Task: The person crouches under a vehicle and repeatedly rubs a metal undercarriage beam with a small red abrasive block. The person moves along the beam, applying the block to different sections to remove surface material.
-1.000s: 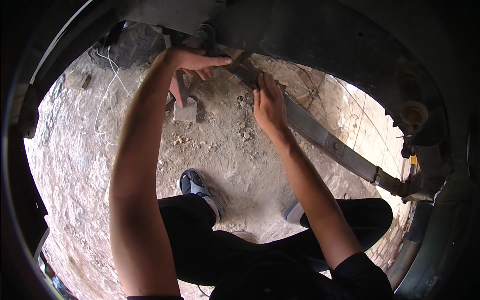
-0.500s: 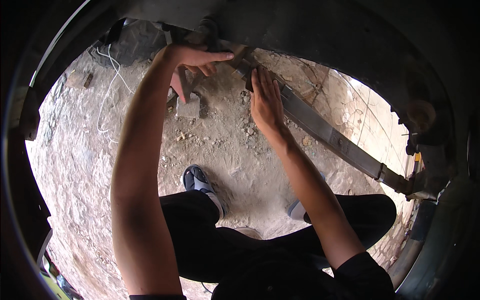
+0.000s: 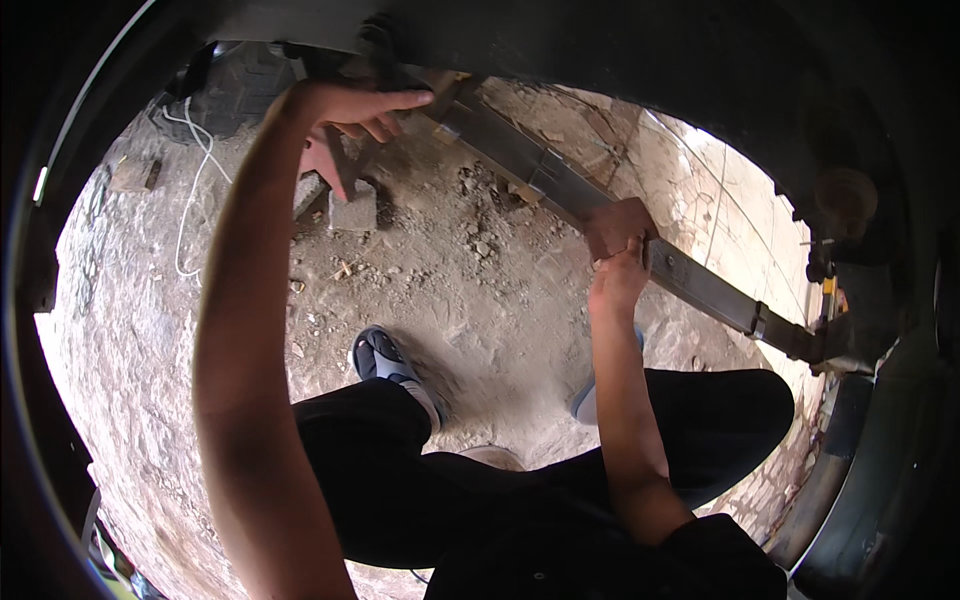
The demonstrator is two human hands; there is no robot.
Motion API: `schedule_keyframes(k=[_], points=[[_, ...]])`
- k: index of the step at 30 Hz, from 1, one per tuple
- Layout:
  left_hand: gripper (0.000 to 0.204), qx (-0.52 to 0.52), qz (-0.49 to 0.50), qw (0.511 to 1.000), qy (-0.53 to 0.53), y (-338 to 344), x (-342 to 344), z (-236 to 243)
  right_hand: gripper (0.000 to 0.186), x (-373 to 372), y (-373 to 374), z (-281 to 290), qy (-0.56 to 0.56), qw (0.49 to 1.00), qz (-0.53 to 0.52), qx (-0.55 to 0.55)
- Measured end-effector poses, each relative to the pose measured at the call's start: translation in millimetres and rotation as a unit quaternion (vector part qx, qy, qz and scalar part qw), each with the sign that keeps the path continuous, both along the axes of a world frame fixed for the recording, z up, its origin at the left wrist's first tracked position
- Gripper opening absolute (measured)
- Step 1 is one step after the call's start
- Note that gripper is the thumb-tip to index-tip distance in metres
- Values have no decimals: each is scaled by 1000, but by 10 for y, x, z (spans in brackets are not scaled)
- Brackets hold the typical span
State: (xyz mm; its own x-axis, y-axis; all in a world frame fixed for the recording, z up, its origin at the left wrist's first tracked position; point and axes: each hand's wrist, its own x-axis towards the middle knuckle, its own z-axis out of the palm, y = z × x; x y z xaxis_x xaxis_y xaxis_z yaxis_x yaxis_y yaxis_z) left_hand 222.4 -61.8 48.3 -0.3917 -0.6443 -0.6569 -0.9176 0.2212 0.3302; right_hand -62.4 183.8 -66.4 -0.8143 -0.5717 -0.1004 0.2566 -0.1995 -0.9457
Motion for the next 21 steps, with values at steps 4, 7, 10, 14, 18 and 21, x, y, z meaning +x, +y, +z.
schedule_keyframes(k=[4,7,10,14,18,21], points=[[92,-3,9,997,76,-235,167,-302,48,-201,47,-79,428,897,20,108],[91,-39,-12,993,110,-155,92,-226,47,-201,-32,-259,648,722,126,207],[95,-61,-7,996,66,-105,68,-194,46,-231,4,-148,506,823,125,225],[97,-38,-24,993,110,-27,32,-170,45,-189,-50,225,602,792,-17,98],[99,-42,-8,996,77,-119,68,-172,49,-132,-173,-318,705,655,128,241],[104,-26,-17,995,95,-120,100,-180,59,-110,-138,-273,695,661,162,233]])
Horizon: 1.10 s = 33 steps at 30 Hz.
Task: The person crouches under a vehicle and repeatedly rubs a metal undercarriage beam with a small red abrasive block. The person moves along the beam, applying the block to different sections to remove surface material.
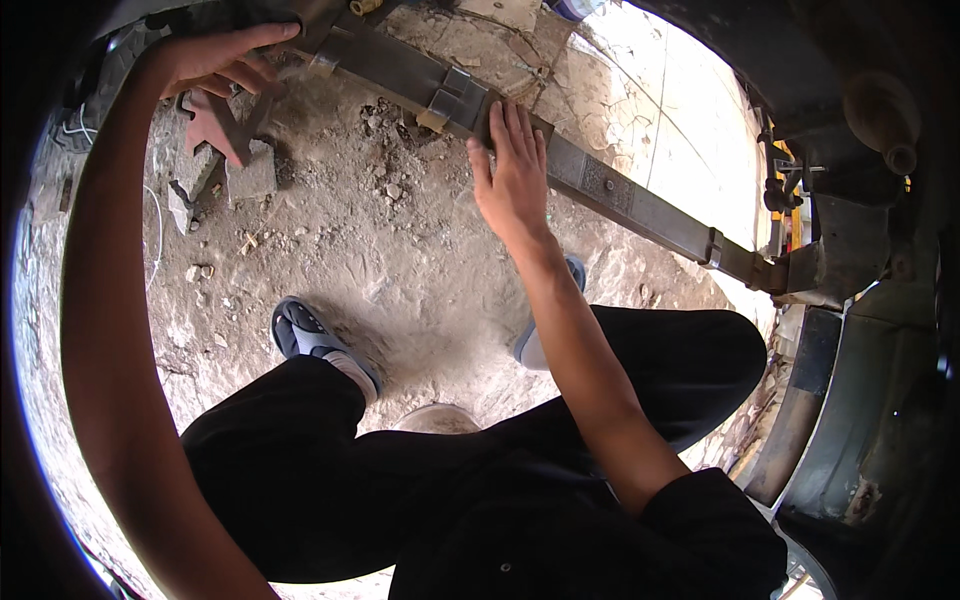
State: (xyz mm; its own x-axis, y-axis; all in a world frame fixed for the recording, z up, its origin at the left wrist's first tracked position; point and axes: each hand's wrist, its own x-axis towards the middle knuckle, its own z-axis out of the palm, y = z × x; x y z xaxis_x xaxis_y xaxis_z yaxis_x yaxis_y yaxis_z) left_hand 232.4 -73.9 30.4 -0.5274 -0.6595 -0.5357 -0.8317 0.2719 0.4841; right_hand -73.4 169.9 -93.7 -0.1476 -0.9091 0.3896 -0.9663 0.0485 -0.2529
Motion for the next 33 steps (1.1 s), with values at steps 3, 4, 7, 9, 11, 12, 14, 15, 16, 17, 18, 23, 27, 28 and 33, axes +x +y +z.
schedule_keyframes(k=[3,4,7,9,11,12,14,15,16,17,18,23,27,28,33], points=[[104,3,-3,1000,-12,57,-49,67,70,75,93,0,33,999,6,2],[104,3,0,1000,-12,83,-82,81,77,26,86,-28,54,998,0,14],[105,-19,12,1000,2,81,-69,55,80,-9,75,-27,56,996,-57,30],[105,-19,29,999,-4,25,-4,-10,81,175,19,-59,59,996,-52,37],[105,-10,36,999,-7,-10,-54,-17,82,163,5,-29,58,997,-43,39],[104,-2,39,999,-14,33,-60,41,83,122,2,-16,49,998,-30,36],[103,5,25,1000,-4,40,-76,59,85,95,-11,11,40,997,-43,40],[102,4,25,1000,-9,28,-78,61,85,125,-8,17,40,998,-26,40],[102,4,26,1000,-14,29,-83,66,85,164,3,25,40,998,-8,39],[101,5,26,999,-20,50,-98,89,86,186,2,38,39,998,9,39],[102,5,28,1000,-12,52,-103,99,85,140,-12,29,39,998,22,43],[101,-3,42,999,15,25,-50,10,83,97,-34,24,47,998,-13,50],[101,-20,50,998,-41,-14,-56,9,68,53,-31,1,33,997,-27,66],[101,-24,40,998,-31,-3,-49,35,65,70,-20,-51,30,998,-30,46],[99,-6,12,1000,-3,-28,-27,3,54,194,-17,-97,43,998,29,19]])
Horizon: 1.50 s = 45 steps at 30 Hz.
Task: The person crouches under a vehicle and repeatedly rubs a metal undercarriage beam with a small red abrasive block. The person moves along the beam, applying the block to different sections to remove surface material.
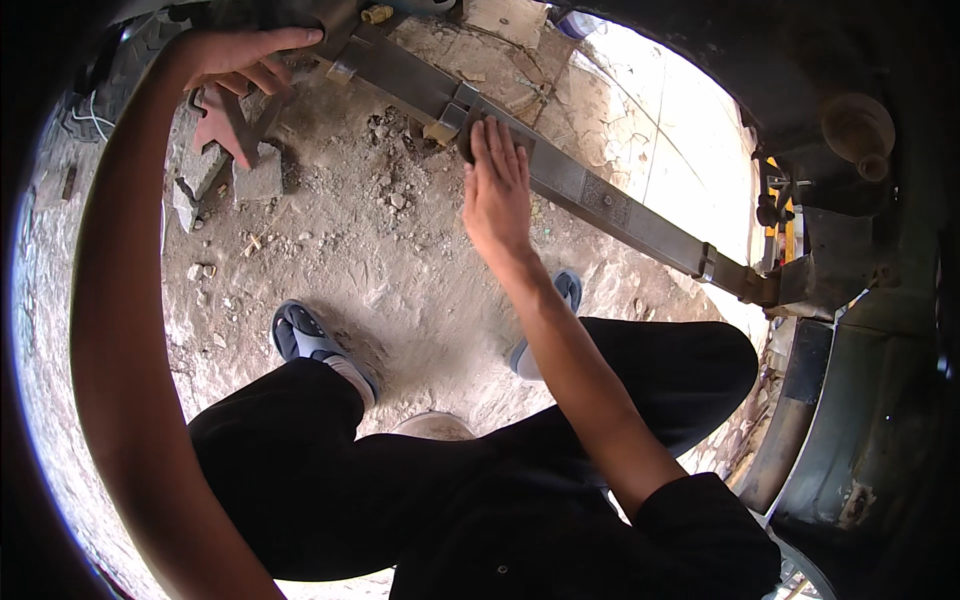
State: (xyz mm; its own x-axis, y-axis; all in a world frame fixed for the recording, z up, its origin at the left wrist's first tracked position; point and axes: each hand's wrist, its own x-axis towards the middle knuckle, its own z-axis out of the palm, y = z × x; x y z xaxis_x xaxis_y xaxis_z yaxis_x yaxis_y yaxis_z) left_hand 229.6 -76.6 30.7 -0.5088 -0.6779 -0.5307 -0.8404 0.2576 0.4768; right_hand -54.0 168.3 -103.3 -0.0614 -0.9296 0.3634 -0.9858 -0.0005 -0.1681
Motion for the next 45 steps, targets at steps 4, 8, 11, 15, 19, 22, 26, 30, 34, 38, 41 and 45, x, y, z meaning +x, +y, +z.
schedule_keyframes(k=[4,8,11,15,19,22,26,30,34,38,41,45], points=[[109,-28,-2,1000,10,59,-5,-18,62,10,35,99,-12,1000,-19,2],[100,-37,25,999,-28,66,-70,13,74,-15,6,151,22,999,-23,18],[100,-36,15,999,-19,50,-32,6,82,21,-97,222,13,997,-46,68],[99,-32,0,999,-7,31,-33,-37,86,52,-146,365,24,992,-38,121],[99,-33,-5,999,-9,26,-4,-30,89,41,-220,402,0,989,-48,137],[98,-30,-9,999,-7,9,3,-48,87,96,-182,392,5,991,-31,132],[98,-27,-10,1000,6,-27,16,-83,86,42,-233,475,4,990,-33,135],[95,-24,4,1000,-4,12,-12,-69,86,85,-231,460,9,989,-38,146],[93,-26,-2,1000,-15,14,-31,-27,86,16,-187,484,38,990,-9,135],[94,-21,-3,1000,-20,18,-58,12,86,-67,-312,480,21,991,-7,133],[94,-15,-3,1000,-26,16,-74,27,87,24,-213,504,42,990,-12,137],[94,-6,2,1000,-30,-13,-93,83,88,11,-210,503,42,990,3,134]])
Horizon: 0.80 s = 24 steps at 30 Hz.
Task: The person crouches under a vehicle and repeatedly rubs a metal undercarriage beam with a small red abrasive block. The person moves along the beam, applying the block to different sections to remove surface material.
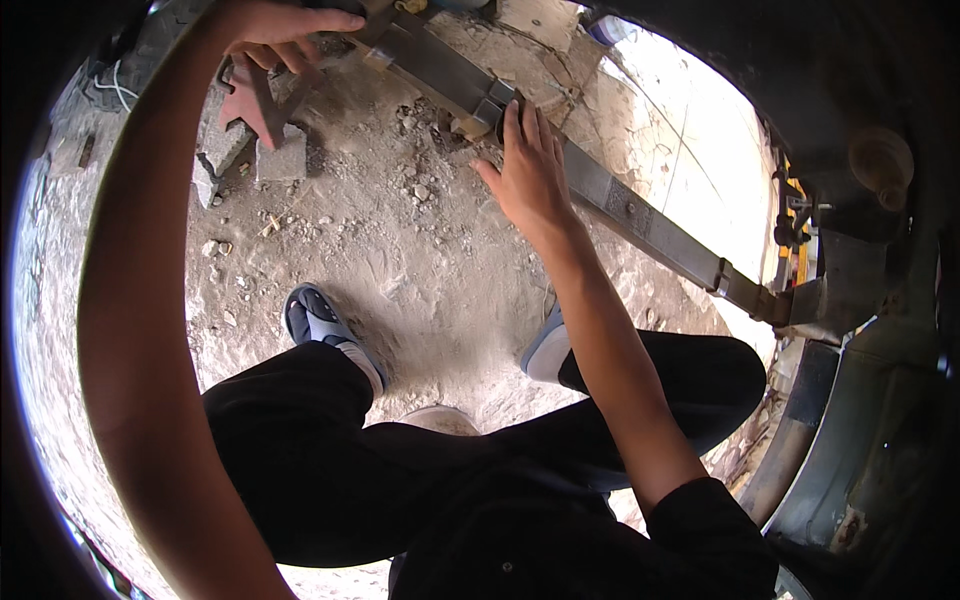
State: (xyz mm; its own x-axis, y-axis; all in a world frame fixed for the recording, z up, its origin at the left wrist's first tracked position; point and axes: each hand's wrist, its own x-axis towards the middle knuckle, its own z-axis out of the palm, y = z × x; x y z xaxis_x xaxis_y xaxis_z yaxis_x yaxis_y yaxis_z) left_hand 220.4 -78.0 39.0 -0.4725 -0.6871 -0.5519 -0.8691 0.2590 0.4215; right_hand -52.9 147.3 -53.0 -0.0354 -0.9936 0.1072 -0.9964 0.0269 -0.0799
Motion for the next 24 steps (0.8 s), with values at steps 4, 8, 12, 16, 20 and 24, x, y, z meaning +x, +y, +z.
schedule_keyframes(k=[4,8,12,16,20,24], points=[[95,13,3,1000,-7,1,-43,6,85,11,20,-35,-21,1000,-14,-9],[95,32,10,999,-33,18,-80,111,85,70,100,-62,-27,999,3,-22],[96,48,13,998,-46,33,-134,145,85,58,51,-42,-35,999,1,-14],[97,67,15,996,-63,27,-120,190,86,197,160,-31,-23,1000,-8,2],[98,88,10,993,-74,53,-168,216,87,64,25,-18,-18,999,-27,-2],[99,102,20,991,-80,29,-139,136,85,113,14,11,-21,998,-51,14]])
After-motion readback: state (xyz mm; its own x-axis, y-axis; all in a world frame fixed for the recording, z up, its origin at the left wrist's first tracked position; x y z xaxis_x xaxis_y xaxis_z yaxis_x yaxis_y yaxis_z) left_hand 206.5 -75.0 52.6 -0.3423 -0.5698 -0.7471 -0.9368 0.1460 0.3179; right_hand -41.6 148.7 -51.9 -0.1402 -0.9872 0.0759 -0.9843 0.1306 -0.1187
